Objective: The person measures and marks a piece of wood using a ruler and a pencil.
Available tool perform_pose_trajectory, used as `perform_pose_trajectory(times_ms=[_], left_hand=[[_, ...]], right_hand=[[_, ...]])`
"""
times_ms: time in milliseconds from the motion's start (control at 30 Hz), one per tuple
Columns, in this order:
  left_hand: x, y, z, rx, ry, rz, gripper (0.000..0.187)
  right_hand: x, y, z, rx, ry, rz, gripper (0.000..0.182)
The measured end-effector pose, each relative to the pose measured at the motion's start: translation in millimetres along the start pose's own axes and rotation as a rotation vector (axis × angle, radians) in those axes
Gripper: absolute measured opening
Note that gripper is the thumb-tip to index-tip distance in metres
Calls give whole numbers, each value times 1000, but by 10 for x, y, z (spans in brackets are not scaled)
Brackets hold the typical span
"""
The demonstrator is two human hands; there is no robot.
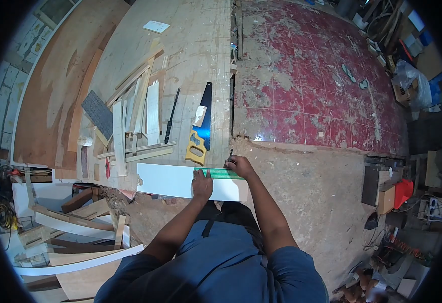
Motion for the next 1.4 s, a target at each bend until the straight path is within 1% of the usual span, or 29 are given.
perform_pose_trajectory(times_ms=[133, 200, 300, 433, 500, 600, 767, 833, 933, 1000, 1100, 1167, 1267, 1333, 1400], left_hand=[[-70, -15, -24, -12, 44, -23, 34], [-200, -45, -23, -92, 144, -65, 34], [-269, -56, -30, -118, 193, -75, 35], [-118, -27, 3, -47, 135, -78, 35], [-31, -22, -6, -8, 9, 3, 37], [-57, -23, -31, 6, -55, 36, 38], [-27, -41, -25, -10, -76, 122, 42], [32, -25, -35, -13, -86, 145, 43], [53, -32, -12, -42, -102, 184, 44], [59, -38, 7, -95, -22, 229, 44], [29, -60, 14, -120, -8, 253, 46], [-9, -64, 5, -120, 5, 251, 46], [-50, -82, 2, -115, 20, 230, 46], [-48, -78, 5, -110, 23, 213, 45], [-132, -100, -30, -50, 5, 85, 37]], right_hand=[[47, -8, 48, -19, -24, 25, 14], [70, -17, 35, -12, -31, 31, 14], [74, -10, 78, 1, -14, 39, 13], [58, 0, 72, 21, -14, 33, 13], [70, -20, 15, 5, -30, 39, 14], [60, -26, -3, -12, -43, 22, 13], [5, -31, -75, -37, -16, -24, 14], [1, -27, -70, -43, 46, 8, 14], [-78, 23, 16, -9, 73, -15, 15], [-93, 33, 2, 4, 69, -24, 16], [-107, 40, 39, 12, 69, -28, 16], [-94, 43, 19, 10, 74, -25, 16], [-34, 2, -74, 14, -10, -21, 17], [-16, -12, -96, -34, -25, -18, 16], [-43, 2, -16, -26, 9, -10, 16]])
Point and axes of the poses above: each hand's wrist, its own y-axis away from the middle knuckle, its own x-axis out of the palm, z = x × y, the point moved 7 cm from there along -y, towards the middle knuckle, and after that the axes turned 10 degrees about -z, right-handed, at the moved point
